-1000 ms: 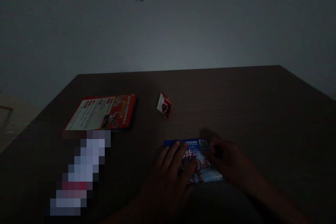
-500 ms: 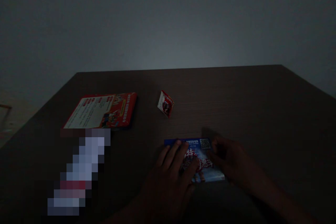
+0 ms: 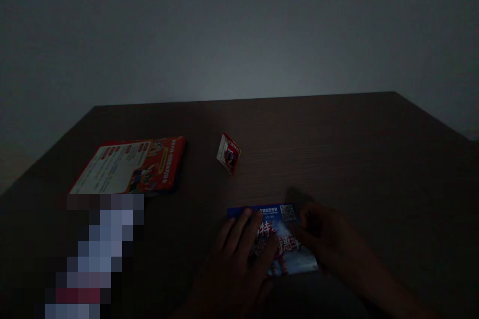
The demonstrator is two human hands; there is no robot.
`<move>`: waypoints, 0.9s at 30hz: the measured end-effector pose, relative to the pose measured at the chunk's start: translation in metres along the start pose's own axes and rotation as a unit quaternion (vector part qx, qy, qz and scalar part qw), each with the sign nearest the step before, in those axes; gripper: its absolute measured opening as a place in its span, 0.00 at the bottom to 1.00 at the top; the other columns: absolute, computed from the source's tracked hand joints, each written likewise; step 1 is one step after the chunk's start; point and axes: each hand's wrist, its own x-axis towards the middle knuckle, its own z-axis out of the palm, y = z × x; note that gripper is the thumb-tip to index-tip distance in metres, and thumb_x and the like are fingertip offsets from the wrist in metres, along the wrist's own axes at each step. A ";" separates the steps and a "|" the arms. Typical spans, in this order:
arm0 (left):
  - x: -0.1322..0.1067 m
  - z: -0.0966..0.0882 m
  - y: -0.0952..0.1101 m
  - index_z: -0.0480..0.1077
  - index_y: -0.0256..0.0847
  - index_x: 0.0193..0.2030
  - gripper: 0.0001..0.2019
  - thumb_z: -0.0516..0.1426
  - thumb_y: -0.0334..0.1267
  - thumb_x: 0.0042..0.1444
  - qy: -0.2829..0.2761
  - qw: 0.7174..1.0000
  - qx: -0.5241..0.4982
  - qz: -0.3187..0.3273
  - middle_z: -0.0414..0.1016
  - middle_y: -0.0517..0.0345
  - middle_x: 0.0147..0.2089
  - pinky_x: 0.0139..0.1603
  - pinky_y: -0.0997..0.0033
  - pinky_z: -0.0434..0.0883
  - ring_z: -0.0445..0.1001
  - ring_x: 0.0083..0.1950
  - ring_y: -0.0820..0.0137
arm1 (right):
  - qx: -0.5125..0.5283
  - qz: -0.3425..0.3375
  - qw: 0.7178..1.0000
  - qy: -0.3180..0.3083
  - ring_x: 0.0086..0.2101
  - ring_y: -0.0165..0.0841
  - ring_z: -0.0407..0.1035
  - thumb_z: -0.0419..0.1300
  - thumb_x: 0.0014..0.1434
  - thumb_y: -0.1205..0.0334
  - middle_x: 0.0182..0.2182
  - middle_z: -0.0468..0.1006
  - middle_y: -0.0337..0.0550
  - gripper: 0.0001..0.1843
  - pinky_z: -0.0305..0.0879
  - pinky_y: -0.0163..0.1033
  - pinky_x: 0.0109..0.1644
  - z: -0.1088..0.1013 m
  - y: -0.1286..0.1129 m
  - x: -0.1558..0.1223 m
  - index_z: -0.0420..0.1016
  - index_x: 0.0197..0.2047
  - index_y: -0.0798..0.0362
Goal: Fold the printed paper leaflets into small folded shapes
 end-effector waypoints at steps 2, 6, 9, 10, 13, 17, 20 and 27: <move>0.000 0.000 0.000 0.50 0.47 0.67 0.32 0.54 0.45 0.56 0.003 1.000 0.003 0.004 0.45 0.47 0.71 0.62 0.48 0.55 0.48 0.68 0.49 | 0.003 0.000 1.000 0.001 0.15 0.25 0.58 0.56 0.54 0.60 0.16 0.65 0.33 0.11 0.52 0.31 0.18 0.000 0.000 0.000 0.58 0.23 0.50; 0.000 -0.001 0.000 0.50 0.48 0.67 0.32 0.54 0.44 0.56 -0.001 1.000 0.011 0.005 0.46 0.45 0.70 0.62 0.48 0.56 0.48 0.68 0.50 | 0.000 0.005 1.000 -0.006 0.14 0.24 0.57 0.55 0.54 0.60 0.15 0.64 0.32 0.11 0.52 0.31 0.17 -0.001 -0.002 -0.002 0.58 0.23 0.50; 0.001 -0.003 0.000 0.51 0.48 0.66 0.32 0.55 0.43 0.55 -0.006 1.000 0.009 -0.001 0.46 0.45 0.70 0.62 0.48 0.56 0.47 0.69 0.50 | 0.006 0.004 1.000 -0.011 0.14 0.24 0.57 0.55 0.54 0.59 0.14 0.63 0.32 0.11 0.52 0.31 0.16 -0.002 -0.003 -0.002 0.58 0.23 0.50; 0.001 -0.003 0.001 0.51 0.48 0.66 0.32 0.55 0.43 0.55 -0.006 1.000 0.006 -0.002 0.45 0.46 0.71 0.62 0.48 0.57 0.47 0.69 0.50 | 0.010 0.008 1.000 -0.012 0.14 0.24 0.57 0.55 0.53 0.59 0.14 0.63 0.32 0.11 0.52 0.31 0.16 -0.002 -0.003 -0.002 0.58 0.23 0.50; 0.001 -0.005 0.001 0.51 0.48 0.66 0.31 0.54 0.44 0.56 -0.005 1.000 -0.007 -0.005 0.45 0.48 0.71 0.62 0.49 0.56 0.47 0.69 0.51 | 0.007 0.019 1.000 -0.011 0.14 0.24 0.56 0.55 0.53 0.59 0.15 0.62 0.31 0.11 0.52 0.31 0.17 0.000 -0.002 -0.001 0.58 0.24 0.50; 0.000 -0.006 0.001 0.51 0.47 0.67 0.30 0.53 0.44 0.58 -0.003 1.000 -0.010 -0.003 0.44 0.47 0.71 0.63 0.48 0.56 0.46 0.69 0.51 | -0.007 0.007 1.000 -0.005 0.15 0.25 0.58 0.55 0.54 0.59 0.15 0.64 0.32 0.10 0.53 0.31 0.17 0.000 -0.001 0.000 0.58 0.24 0.50; 0.000 -0.006 0.002 0.50 0.47 0.67 0.31 0.53 0.44 0.58 -0.010 1.000 -0.010 -0.005 0.43 0.46 0.71 0.62 0.47 0.57 0.45 0.69 0.50 | -0.011 -0.007 1.000 -0.002 0.17 0.26 0.60 0.55 0.54 0.59 0.17 0.65 0.34 0.10 0.54 0.31 0.18 -0.002 -0.002 0.000 0.60 0.24 0.50; 0.002 -0.013 0.003 0.52 0.49 0.66 0.29 0.52 0.43 0.59 -0.026 0.999 -0.025 -0.011 0.43 0.50 0.71 0.64 0.47 0.55 0.45 0.70 0.52 | -0.005 -0.004 1.000 -0.002 0.15 0.25 0.58 0.56 0.53 0.60 0.15 0.63 0.32 0.11 0.52 0.31 0.17 -0.002 -0.004 0.001 0.58 0.23 0.50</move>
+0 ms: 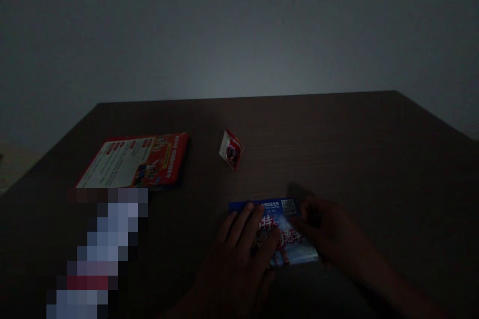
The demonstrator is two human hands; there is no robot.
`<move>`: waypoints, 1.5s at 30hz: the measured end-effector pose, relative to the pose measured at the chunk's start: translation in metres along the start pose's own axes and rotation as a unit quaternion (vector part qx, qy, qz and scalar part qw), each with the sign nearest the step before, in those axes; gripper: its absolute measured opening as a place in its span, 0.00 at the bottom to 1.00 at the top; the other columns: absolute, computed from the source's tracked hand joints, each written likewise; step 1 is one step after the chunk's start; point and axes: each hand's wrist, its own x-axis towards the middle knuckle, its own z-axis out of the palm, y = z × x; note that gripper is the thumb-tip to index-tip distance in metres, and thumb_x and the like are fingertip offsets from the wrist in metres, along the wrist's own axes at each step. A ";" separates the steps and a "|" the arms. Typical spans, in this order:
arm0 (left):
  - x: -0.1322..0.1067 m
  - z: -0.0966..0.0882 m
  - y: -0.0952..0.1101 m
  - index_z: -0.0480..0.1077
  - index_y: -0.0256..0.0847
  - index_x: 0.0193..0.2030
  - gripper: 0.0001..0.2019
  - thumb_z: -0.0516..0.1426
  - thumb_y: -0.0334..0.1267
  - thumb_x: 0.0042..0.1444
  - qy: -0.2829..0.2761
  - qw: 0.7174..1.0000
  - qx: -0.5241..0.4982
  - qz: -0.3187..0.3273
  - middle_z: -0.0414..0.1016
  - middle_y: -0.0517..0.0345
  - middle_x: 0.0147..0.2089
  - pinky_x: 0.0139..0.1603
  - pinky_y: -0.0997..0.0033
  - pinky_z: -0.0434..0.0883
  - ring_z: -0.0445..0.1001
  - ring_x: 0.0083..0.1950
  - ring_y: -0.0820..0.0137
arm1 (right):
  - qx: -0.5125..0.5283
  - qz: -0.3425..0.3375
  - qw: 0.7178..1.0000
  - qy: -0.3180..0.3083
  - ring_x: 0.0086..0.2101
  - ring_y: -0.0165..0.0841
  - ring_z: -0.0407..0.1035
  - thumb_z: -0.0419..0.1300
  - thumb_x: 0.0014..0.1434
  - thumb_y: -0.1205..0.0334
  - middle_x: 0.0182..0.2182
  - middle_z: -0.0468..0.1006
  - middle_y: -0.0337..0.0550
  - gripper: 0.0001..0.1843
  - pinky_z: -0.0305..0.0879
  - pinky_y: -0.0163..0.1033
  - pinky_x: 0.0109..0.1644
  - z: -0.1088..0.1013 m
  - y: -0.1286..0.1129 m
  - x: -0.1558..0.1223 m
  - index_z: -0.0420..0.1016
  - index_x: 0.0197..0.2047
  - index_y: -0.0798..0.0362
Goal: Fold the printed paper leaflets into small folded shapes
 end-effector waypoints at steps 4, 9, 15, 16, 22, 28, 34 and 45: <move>0.000 -0.004 0.001 0.51 0.47 0.66 0.29 0.52 0.45 0.59 0.000 1.000 -0.010 -0.001 0.44 0.49 0.71 0.64 0.47 0.54 0.45 0.70 0.52 | 0.006 0.006 1.000 -0.001 0.15 0.25 0.58 0.56 0.53 0.60 0.16 0.63 0.32 0.11 0.52 0.30 0.17 0.000 -0.002 0.000 0.58 0.22 0.50; 0.000 -0.006 0.003 0.49 0.44 0.67 0.30 0.50 0.45 0.60 -0.009 1.000 -0.012 -0.004 0.44 0.46 0.71 0.64 0.45 0.54 0.44 0.70 0.51 | 0.028 0.024 0.999 -0.014 0.14 0.25 0.59 0.57 0.52 0.59 0.16 0.64 0.32 0.11 0.51 0.30 0.14 -0.001 -0.003 -0.001 0.59 0.23 0.51; 0.002 -0.010 0.007 0.51 0.43 0.66 0.28 0.50 0.45 0.60 -0.012 1.000 -0.016 -0.018 0.46 0.45 0.70 0.64 0.44 0.52 0.45 0.70 0.51 | 0.049 0.032 0.998 -0.025 0.12 0.24 0.58 0.56 0.54 0.57 0.17 0.64 0.31 0.12 0.52 0.28 0.12 0.000 -0.001 -0.001 0.57 0.25 0.50; 0.003 -0.011 0.007 0.52 0.43 0.66 0.28 0.51 0.45 0.60 -0.013 1.000 -0.016 -0.018 0.47 0.45 0.70 0.64 0.44 0.53 0.45 0.70 0.51 | 0.047 0.033 0.998 -0.025 0.12 0.24 0.58 0.56 0.54 0.57 0.16 0.63 0.31 0.12 0.52 0.28 0.12 0.000 -0.001 -0.001 0.57 0.25 0.50; 0.004 -0.011 0.008 0.52 0.43 0.66 0.28 0.50 0.45 0.60 -0.021 0.999 -0.016 -0.021 0.47 0.43 0.70 0.64 0.43 0.54 0.45 0.70 0.50 | 0.032 0.032 0.999 -0.028 0.11 0.24 0.59 0.56 0.54 0.57 0.16 0.64 0.30 0.12 0.53 0.28 0.10 -0.001 -0.002 -0.002 0.57 0.25 0.50; 0.004 -0.010 0.011 0.53 0.43 0.66 0.27 0.49 0.47 0.61 -0.025 0.999 -0.022 -0.035 0.47 0.43 0.70 0.64 0.42 0.52 0.44 0.70 0.51 | 0.018 0.024 0.999 -0.031 0.13 0.25 0.62 0.56 0.54 0.57 0.17 0.66 0.32 0.10 0.54 0.28 0.11 -0.001 0.000 0.000 0.60 0.26 0.51; 0.006 -0.015 0.015 0.53 0.43 0.65 0.26 0.49 0.46 0.61 -0.033 0.998 -0.023 -0.043 0.48 0.44 0.70 0.65 0.43 0.51 0.43 0.70 0.51 | 0.010 0.021 0.999 -0.032 0.12 0.26 0.62 0.56 0.53 0.59 0.17 0.65 0.31 0.10 0.56 0.29 0.10 -0.003 -0.004 0.002 0.60 0.26 0.51; 0.004 -0.016 0.016 0.54 0.42 0.65 0.26 0.50 0.45 0.60 -0.014 0.999 -0.016 -0.046 0.49 0.45 0.70 0.66 0.45 0.50 0.45 0.70 0.53 | 0.003 0.001 1.000 -0.030 0.12 0.26 0.63 0.57 0.53 0.60 0.18 0.65 0.31 0.08 0.55 0.28 0.09 -0.002 -0.004 0.005 0.60 0.26 0.51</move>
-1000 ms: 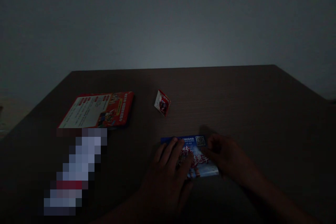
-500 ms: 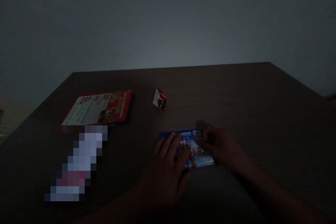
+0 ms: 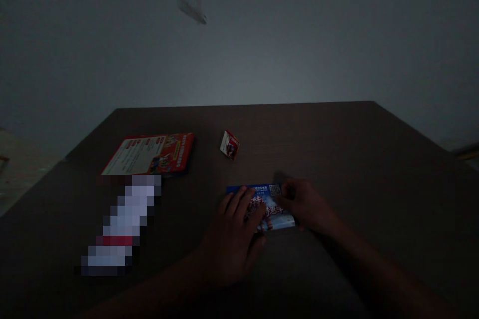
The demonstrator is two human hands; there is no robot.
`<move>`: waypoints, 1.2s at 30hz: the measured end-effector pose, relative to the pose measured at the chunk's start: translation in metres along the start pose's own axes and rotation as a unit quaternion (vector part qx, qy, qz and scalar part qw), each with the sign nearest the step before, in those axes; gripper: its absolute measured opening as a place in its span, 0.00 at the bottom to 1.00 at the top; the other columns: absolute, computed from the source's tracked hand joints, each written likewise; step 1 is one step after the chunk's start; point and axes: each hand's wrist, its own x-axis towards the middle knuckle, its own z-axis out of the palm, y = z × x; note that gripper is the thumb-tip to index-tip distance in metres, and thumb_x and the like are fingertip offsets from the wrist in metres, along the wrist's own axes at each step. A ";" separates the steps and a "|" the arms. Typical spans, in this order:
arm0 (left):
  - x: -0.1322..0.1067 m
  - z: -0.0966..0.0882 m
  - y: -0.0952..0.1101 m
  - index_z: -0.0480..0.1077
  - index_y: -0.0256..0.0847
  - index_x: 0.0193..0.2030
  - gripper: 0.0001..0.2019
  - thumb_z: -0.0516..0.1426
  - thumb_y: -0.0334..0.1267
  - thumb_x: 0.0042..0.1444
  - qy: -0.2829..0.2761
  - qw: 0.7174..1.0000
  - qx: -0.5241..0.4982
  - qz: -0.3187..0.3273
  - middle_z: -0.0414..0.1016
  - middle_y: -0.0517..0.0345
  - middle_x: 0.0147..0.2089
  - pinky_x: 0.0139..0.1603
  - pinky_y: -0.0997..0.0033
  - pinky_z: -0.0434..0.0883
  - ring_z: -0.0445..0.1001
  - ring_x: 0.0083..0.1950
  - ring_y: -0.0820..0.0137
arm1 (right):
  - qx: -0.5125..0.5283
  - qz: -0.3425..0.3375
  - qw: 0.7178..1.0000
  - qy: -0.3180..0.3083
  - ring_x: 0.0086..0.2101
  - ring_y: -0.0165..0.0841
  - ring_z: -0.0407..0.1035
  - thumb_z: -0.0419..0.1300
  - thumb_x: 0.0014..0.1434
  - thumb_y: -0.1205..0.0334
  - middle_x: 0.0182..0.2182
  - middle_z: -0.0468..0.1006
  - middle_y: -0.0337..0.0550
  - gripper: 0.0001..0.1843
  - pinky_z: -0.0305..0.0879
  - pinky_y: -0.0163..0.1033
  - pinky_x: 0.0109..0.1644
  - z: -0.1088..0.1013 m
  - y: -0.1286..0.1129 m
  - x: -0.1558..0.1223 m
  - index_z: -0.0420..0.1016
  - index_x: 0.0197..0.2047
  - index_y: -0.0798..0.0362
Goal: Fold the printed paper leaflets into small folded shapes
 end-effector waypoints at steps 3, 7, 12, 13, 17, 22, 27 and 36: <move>0.000 0.003 -0.003 0.53 0.43 0.65 0.28 0.51 0.46 0.59 -0.011 1.000 0.004 0.003 0.47 0.44 0.70 0.65 0.44 0.51 0.44 0.70 0.51 | 0.002 -0.013 1.000 0.007 0.13 0.26 0.63 0.56 0.53 0.59 0.18 0.65 0.32 0.09 0.55 0.28 0.09 0.002 0.002 0.000 0.60 0.26 0.51; -0.001 0.010 -0.006 0.52 0.44 0.66 0.29 0.51 0.46 0.59 -0.018 1.000 0.009 0.004 0.46 0.43 0.70 0.65 0.44 0.51 0.43 0.70 0.50 | 0.012 0.007 1.000 -0.003 0.12 0.26 0.62 0.56 0.54 0.59 0.18 0.65 0.32 0.09 0.54 0.28 0.09 0.003 0.003 0.000 0.59 0.26 0.50; -0.001 0.011 -0.005 0.49 0.46 0.67 0.31 0.52 0.46 0.59 -0.026 1.000 0.006 0.003 0.40 0.46 0.72 0.66 0.46 0.50 0.40 0.71 0.52 | 0.016 0.014 1.000 -0.006 0.12 0.25 0.61 0.54 0.55 0.58 0.17 0.63 0.30 0.09 0.53 0.28 0.10 0.003 0.004 -0.001 0.59 0.27 0.50; -0.001 0.010 -0.005 0.48 0.45 0.68 0.32 0.52 0.46 0.59 -0.031 0.999 0.005 0.003 0.39 0.46 0.72 0.66 0.46 0.49 0.39 0.71 0.52 | 0.017 0.012 1.000 -0.004 0.12 0.25 0.61 0.54 0.55 0.58 0.17 0.63 0.30 0.09 0.53 0.28 0.10 0.003 0.004 -0.001 0.59 0.27 0.50; -0.001 0.006 -0.004 0.44 0.44 0.69 0.34 0.51 0.50 0.59 -0.052 0.999 0.001 0.004 0.37 0.47 0.72 0.67 0.48 0.48 0.37 0.71 0.53 | 0.012 0.002 1.000 0.006 0.14 0.25 0.62 0.55 0.54 0.58 0.17 0.64 0.32 0.09 0.54 0.28 0.12 0.002 0.006 -0.001 0.60 0.26 0.51; -0.002 0.008 -0.005 0.39 0.39 0.70 0.36 0.44 0.56 0.61 -0.066 0.998 -0.008 0.012 0.33 0.45 0.72 0.68 0.49 0.46 0.36 0.72 0.53 | 0.000 -0.007 1.000 0.017 0.13 0.25 0.61 0.55 0.53 0.58 0.17 0.65 0.32 0.09 0.52 0.28 0.12 0.002 0.007 0.000 0.60 0.25 0.51; -0.003 0.007 -0.005 0.38 0.35 0.70 0.39 0.42 0.60 0.60 -0.056 0.998 -0.013 0.014 0.34 0.44 0.72 0.68 0.50 0.43 0.36 0.72 0.52 | 0.001 -0.007 1.000 0.023 0.13 0.25 0.62 0.56 0.53 0.58 0.16 0.66 0.32 0.10 0.53 0.29 0.13 0.000 0.002 -0.002 0.59 0.25 0.51; -0.003 0.010 -0.004 0.39 0.31 0.70 0.47 0.40 0.67 0.55 -0.046 0.999 -0.023 0.014 0.32 0.41 0.72 0.69 0.51 0.37 0.33 0.72 0.53 | -0.084 -0.060 0.993 0.065 0.22 0.32 0.69 0.62 0.49 0.54 0.23 0.74 0.38 0.16 0.61 0.35 0.23 0.003 -0.003 -0.016 0.64 0.39 0.51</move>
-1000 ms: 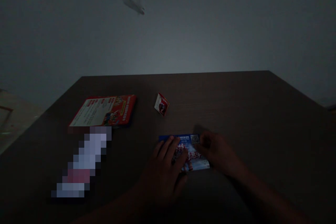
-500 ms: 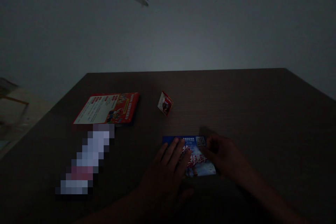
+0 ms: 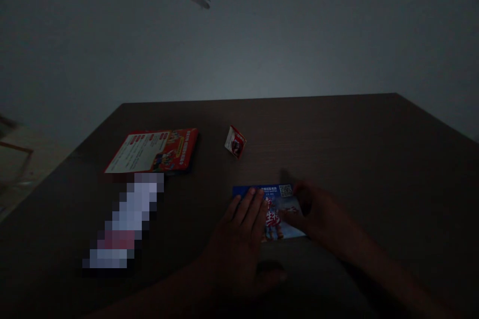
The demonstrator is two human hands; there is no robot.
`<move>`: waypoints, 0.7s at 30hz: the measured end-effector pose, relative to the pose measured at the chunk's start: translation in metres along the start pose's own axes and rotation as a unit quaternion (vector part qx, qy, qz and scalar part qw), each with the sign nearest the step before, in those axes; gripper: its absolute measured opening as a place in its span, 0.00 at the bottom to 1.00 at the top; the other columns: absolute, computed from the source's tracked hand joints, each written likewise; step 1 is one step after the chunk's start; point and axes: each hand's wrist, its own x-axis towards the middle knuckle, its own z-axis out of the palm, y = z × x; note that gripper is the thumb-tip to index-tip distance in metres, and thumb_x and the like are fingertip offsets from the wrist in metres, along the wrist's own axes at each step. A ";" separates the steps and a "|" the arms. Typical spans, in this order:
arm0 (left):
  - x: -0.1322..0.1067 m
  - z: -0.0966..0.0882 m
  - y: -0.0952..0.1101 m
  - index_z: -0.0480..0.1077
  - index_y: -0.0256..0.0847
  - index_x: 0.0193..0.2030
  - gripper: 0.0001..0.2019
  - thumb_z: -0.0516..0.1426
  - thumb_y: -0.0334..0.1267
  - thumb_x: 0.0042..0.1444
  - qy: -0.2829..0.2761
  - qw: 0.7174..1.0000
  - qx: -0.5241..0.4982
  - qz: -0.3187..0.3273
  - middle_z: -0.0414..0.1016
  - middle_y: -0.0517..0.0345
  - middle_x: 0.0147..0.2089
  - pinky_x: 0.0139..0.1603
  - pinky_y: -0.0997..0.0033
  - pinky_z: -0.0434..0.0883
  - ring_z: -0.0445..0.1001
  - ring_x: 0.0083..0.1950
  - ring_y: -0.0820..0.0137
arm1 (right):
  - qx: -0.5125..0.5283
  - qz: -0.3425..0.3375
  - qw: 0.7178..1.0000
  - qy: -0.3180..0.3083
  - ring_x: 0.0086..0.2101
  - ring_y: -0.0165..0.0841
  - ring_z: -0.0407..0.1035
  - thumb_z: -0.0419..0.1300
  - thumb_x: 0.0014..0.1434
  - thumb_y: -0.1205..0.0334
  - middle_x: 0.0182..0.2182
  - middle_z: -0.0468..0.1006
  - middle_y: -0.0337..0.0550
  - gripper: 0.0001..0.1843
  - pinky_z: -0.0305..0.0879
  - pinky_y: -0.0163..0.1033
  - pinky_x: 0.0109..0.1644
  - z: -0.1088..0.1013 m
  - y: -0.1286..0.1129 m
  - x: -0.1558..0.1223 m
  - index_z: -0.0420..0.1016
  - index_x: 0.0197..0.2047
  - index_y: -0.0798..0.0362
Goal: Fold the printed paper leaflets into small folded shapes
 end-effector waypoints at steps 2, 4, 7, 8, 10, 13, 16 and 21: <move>0.000 -0.001 0.001 0.40 0.30 0.69 0.47 0.40 0.68 0.54 0.001 1.000 -0.001 -0.005 0.33 0.41 0.72 0.69 0.52 0.37 0.32 0.72 0.53 | -0.024 -0.002 1.000 0.005 0.27 0.36 0.73 0.63 0.47 0.53 0.29 0.78 0.43 0.26 0.63 0.36 0.26 0.003 -0.006 -0.008 0.62 0.48 0.52; 0.000 -0.002 0.002 0.42 0.30 0.69 0.47 0.40 0.68 0.54 -0.003 1.000 -0.001 -0.007 0.34 0.41 0.72 0.69 0.52 0.37 0.33 0.72 0.54 | -0.050 0.004 0.999 -0.006 0.29 0.40 0.74 0.63 0.46 0.51 0.32 0.79 0.46 0.34 0.65 0.38 0.27 0.007 -0.012 -0.015 0.58 0.54 0.52; 0.000 -0.002 0.003 0.43 0.29 0.69 0.47 0.39 0.68 0.54 0.001 1.000 0.008 -0.008 0.36 0.41 0.72 0.69 0.51 0.38 0.33 0.72 0.53 | -0.098 -0.024 0.995 0.008 0.31 0.43 0.75 0.61 0.48 0.48 0.35 0.79 0.49 0.37 0.65 0.41 0.29 0.014 -0.018 -0.020 0.56 0.57 0.53; 0.000 -0.001 0.003 0.43 0.29 0.69 0.47 0.40 0.68 0.54 0.006 1.000 0.012 -0.007 0.36 0.41 0.72 0.69 0.51 0.38 0.33 0.72 0.53 | -0.118 -0.028 0.993 0.012 0.32 0.45 0.75 0.61 0.47 0.47 0.35 0.79 0.51 0.39 0.65 0.42 0.29 0.016 -0.019 -0.020 0.55 0.58 0.54; -0.001 0.001 0.003 0.43 0.29 0.69 0.47 0.40 0.68 0.54 0.014 1.000 0.016 -0.007 0.35 0.41 0.72 0.69 0.51 0.38 0.34 0.72 0.53 | -0.154 -0.031 0.987 0.021 0.32 0.47 0.76 0.61 0.46 0.45 0.35 0.79 0.53 0.41 0.65 0.43 0.29 0.019 -0.019 -0.019 0.56 0.59 0.56; -0.001 0.003 0.002 0.42 0.29 0.69 0.48 0.41 0.68 0.54 0.018 1.000 0.012 -0.002 0.35 0.41 0.72 0.69 0.50 0.38 0.35 0.72 0.52 | -0.179 -0.034 0.983 0.029 0.33 0.49 0.76 0.61 0.45 0.43 0.36 0.79 0.55 0.43 0.66 0.44 0.29 0.022 -0.017 -0.018 0.56 0.59 0.56; -0.001 0.002 0.001 0.41 0.29 0.69 0.48 0.41 0.68 0.54 0.014 1.000 0.005 0.001 0.35 0.40 0.72 0.69 0.49 0.39 0.35 0.72 0.52 | -0.184 -0.044 0.982 0.028 0.34 0.49 0.76 0.62 0.45 0.43 0.40 0.79 0.57 0.46 0.67 0.46 0.31 0.022 -0.015 -0.018 0.54 0.62 0.56; -0.001 0.001 0.001 0.40 0.31 0.69 0.47 0.42 0.68 0.54 0.011 1.000 -0.004 -0.008 0.34 0.42 0.72 0.69 0.49 0.40 0.35 0.72 0.52 | -0.183 -0.048 0.982 0.023 0.36 0.51 0.76 0.63 0.43 0.43 0.41 0.79 0.56 0.47 0.68 0.47 0.32 0.017 -0.011 -0.019 0.55 0.62 0.54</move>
